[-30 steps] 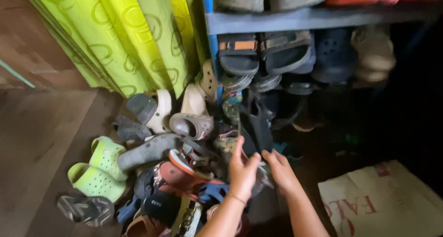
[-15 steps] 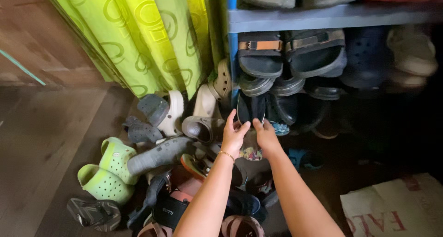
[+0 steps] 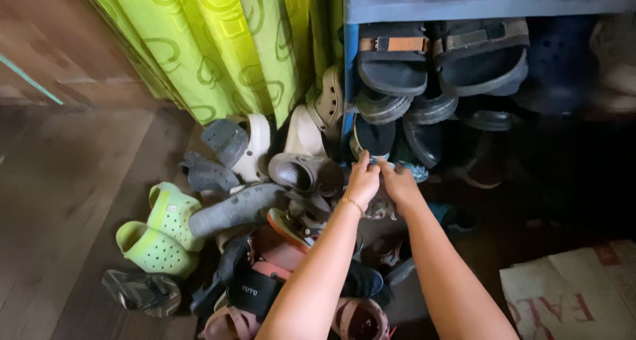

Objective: The person sits on the floor and wipes various shoes with a cloth, including sandals, clogs, and sneakers. They pick up each shoe, wipe it, and place it back on the floor or onto a nearby shoe rack.

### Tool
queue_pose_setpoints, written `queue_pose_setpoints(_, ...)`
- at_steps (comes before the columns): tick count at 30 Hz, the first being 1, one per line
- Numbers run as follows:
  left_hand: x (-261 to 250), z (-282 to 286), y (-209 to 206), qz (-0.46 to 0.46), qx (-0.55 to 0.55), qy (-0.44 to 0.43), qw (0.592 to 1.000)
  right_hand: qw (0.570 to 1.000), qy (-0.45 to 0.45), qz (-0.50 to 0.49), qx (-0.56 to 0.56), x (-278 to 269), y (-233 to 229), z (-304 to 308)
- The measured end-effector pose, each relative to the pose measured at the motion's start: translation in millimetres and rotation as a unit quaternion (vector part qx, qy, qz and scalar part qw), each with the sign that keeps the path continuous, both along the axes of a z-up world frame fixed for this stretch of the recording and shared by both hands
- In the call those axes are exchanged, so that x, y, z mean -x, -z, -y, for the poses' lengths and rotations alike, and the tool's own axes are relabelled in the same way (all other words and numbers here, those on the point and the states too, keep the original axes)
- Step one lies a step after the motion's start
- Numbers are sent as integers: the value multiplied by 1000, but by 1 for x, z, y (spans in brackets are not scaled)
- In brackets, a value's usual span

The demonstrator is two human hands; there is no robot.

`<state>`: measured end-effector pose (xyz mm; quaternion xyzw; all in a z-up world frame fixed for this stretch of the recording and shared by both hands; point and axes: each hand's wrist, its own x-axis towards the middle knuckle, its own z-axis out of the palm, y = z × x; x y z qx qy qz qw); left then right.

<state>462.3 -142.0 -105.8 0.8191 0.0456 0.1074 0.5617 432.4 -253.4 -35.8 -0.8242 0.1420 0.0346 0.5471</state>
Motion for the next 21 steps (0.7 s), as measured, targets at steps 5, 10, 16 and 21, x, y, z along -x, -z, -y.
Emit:
queue_pose_setpoints(5,8,-17,-17,-17,-9,62,998,994,-19,-28,-105,69,-31,17)
queue_pose_setpoints(10,86,-64,-44,-11,-17,113,993,990,-36,-93,-99,133,-37,23)
queue_pose_setpoints(16,204,-149,-67,41,-23,96,994,982,-113,-82,-126,208,-15,19)
queue_pose_setpoints(21,309,-213,-82,60,-139,39,988,961,-206,-104,-151,271,3,16)
